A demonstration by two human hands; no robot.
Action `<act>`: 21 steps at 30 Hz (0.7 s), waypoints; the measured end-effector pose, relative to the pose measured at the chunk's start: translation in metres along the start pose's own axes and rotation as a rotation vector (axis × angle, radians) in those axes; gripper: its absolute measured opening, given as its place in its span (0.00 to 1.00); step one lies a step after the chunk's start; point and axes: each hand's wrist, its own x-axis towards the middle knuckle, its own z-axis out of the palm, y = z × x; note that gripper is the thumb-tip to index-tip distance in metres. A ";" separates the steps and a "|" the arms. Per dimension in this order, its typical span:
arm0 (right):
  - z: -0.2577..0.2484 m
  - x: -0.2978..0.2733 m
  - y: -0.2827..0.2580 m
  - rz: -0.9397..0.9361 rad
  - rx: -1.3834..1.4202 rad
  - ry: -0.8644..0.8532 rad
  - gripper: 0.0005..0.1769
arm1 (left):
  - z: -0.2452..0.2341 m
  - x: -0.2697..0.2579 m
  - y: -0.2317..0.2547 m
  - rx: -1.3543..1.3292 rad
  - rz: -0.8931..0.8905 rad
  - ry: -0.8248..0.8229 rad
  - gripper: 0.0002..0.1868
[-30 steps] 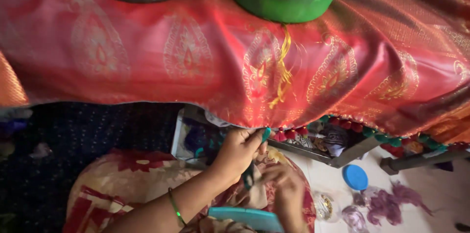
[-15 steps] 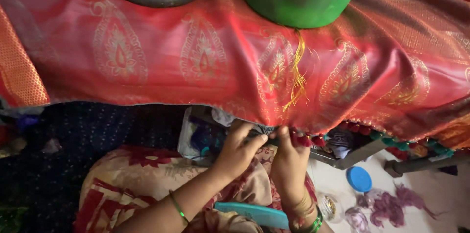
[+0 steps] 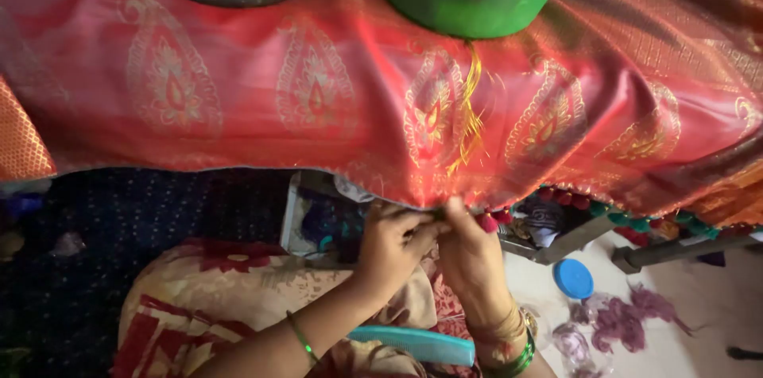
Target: The recorder is tying and trimming decorative tassels along the edge of a piece of red fabric.
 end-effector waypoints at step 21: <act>-0.053 -0.036 -0.016 -0.544 -1.152 0.037 0.10 | 0.001 0.022 0.000 -0.726 -0.572 -0.316 0.13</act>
